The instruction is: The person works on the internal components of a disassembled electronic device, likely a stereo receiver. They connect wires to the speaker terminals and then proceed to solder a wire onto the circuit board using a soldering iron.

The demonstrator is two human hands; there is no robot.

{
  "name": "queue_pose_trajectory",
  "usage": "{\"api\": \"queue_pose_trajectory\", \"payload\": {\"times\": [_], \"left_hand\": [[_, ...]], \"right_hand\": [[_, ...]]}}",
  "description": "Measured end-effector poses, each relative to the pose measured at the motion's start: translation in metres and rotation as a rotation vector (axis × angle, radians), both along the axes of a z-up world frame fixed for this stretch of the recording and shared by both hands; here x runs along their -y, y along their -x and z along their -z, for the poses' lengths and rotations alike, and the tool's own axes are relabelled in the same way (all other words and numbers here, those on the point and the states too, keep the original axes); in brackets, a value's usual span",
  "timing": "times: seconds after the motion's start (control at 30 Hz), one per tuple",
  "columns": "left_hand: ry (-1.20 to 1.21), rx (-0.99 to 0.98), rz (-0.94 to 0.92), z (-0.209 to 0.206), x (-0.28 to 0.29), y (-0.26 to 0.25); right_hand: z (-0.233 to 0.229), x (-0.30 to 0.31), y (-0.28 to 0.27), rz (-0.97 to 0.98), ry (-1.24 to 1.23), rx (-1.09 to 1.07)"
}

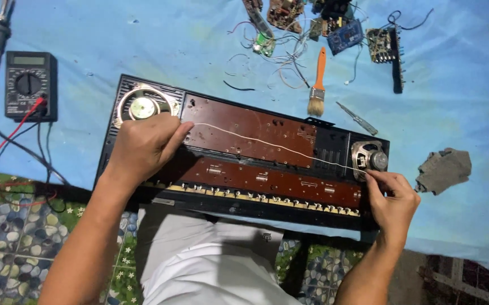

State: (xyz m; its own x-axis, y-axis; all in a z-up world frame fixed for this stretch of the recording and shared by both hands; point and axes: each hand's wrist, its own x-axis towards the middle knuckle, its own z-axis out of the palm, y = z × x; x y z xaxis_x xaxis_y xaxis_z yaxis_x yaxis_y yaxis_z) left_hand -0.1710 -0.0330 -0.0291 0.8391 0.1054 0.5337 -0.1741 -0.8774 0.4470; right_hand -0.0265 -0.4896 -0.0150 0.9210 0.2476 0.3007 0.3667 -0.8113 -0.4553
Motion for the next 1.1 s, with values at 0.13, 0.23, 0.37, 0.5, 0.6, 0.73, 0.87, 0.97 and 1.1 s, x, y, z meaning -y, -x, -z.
{"api": "queue_pose_trajectory", "payload": {"times": [0.13,0.23,0.37,0.5,0.6,0.73,0.87,0.97,1.1], "left_hand": [[-0.099,-0.030,-0.026,0.003,-0.005,0.006],[-0.044,-0.074,-0.024,-0.008,0.000,0.012],[-0.062,-0.094,-0.044,-0.006,0.000,0.012],[-0.085,-0.097,-0.022,-0.007,0.000,0.005],[-0.078,-0.084,-0.007,-0.010,0.002,0.003],[-0.067,-0.085,-0.021,-0.008,-0.001,0.004],[-0.074,-0.082,-0.017,-0.012,-0.001,0.006],[-0.065,-0.080,-0.017,-0.014,0.001,0.008],[-0.037,-0.074,-0.017,-0.012,0.001,0.008]], "right_hand": [[0.015,0.015,-0.007,-0.033,-0.024,0.073],[0.004,0.001,-0.003,-0.039,0.032,0.029],[-0.002,-0.006,-0.004,-0.001,0.039,-0.024],[0.000,-0.004,-0.010,0.010,0.037,-0.035],[0.003,-0.002,-0.011,-0.025,0.013,-0.010],[0.001,-0.003,-0.010,-0.006,0.034,-0.016],[0.003,-0.001,-0.011,-0.035,0.088,0.011],[0.001,-0.004,-0.011,-0.033,0.100,0.024],[-0.001,-0.009,-0.010,-0.004,0.046,0.025]]}}
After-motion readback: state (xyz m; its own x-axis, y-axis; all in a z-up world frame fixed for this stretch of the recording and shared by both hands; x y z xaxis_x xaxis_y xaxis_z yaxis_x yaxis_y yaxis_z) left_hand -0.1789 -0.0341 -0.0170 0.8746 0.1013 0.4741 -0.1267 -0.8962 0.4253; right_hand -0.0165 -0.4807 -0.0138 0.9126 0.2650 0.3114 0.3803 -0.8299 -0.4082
